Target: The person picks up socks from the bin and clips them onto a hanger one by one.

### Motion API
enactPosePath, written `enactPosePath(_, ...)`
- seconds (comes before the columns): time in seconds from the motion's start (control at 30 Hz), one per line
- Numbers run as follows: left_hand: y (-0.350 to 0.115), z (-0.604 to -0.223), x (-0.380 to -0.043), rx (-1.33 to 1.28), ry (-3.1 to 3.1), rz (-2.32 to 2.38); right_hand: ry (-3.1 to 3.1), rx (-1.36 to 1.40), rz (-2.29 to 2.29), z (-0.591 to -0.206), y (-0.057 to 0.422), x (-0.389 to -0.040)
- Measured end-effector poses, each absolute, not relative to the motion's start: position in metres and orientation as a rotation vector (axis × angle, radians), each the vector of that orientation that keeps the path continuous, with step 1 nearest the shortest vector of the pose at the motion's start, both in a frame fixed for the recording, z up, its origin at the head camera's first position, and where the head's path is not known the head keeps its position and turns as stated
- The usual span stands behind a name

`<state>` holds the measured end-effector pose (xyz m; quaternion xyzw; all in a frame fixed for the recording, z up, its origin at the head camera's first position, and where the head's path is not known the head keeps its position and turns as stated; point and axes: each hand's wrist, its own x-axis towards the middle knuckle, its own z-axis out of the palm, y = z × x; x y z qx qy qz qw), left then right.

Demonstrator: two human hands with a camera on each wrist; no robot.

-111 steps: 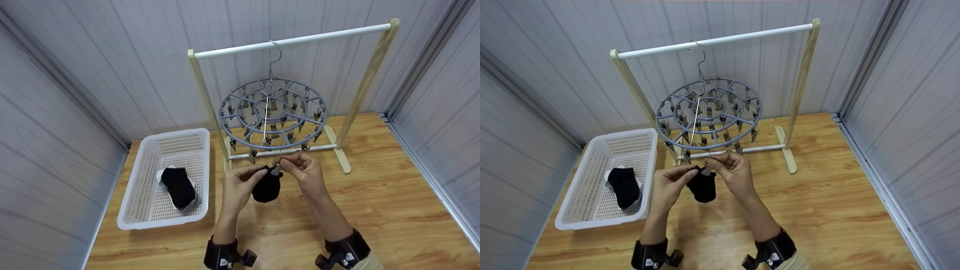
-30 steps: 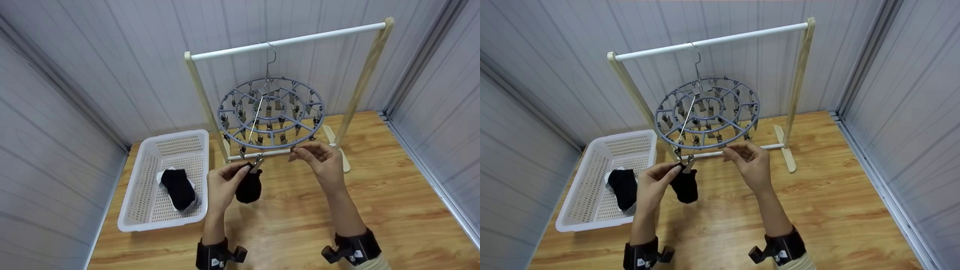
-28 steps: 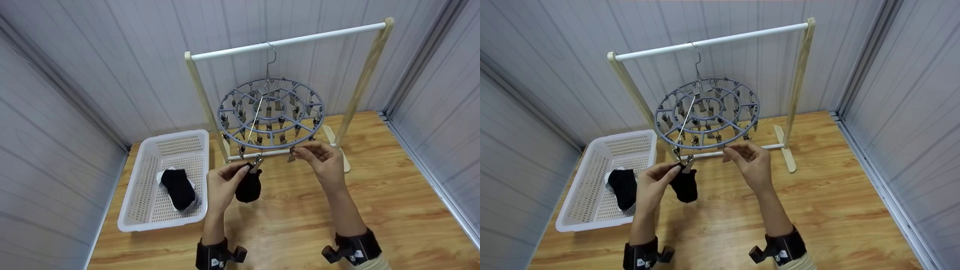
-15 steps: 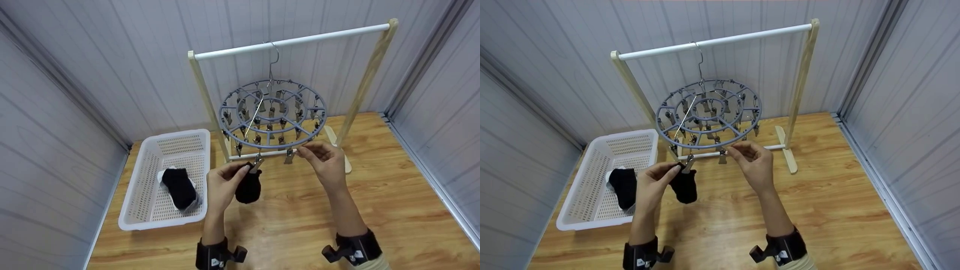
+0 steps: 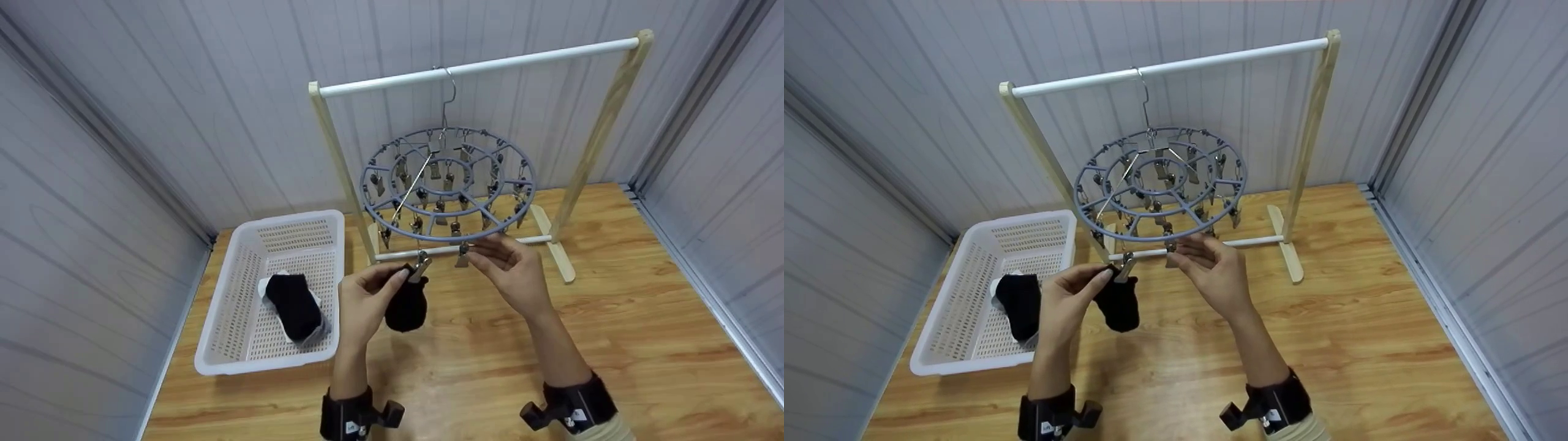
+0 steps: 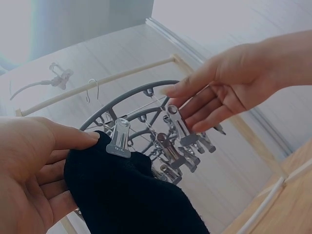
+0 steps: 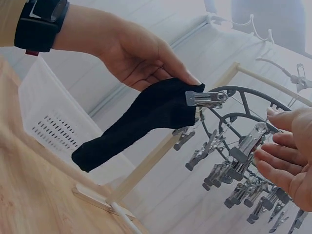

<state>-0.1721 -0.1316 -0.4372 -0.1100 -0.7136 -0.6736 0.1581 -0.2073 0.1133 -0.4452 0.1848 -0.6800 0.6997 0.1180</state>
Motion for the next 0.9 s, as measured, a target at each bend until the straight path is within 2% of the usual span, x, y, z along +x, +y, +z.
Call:
enactPosePath(0.2, -0.132, -0.437, -0.172, -0.316, -2.044, -1.932, -2.036, 0.567, 2.104, -0.447, 0.102, -0.206)
enactPosePath(0.43, -0.131, -0.436, -0.171, -0.289, -2.068, -1.93, -1.895, 0.672, 2.227, -0.476, 0.098, -0.219)
enactPosePath(0.9, -0.134, -0.438, -0.173, -0.312, -2.093, -1.95, -1.807, 0.677, 2.349, -0.475, 0.097, -0.217)
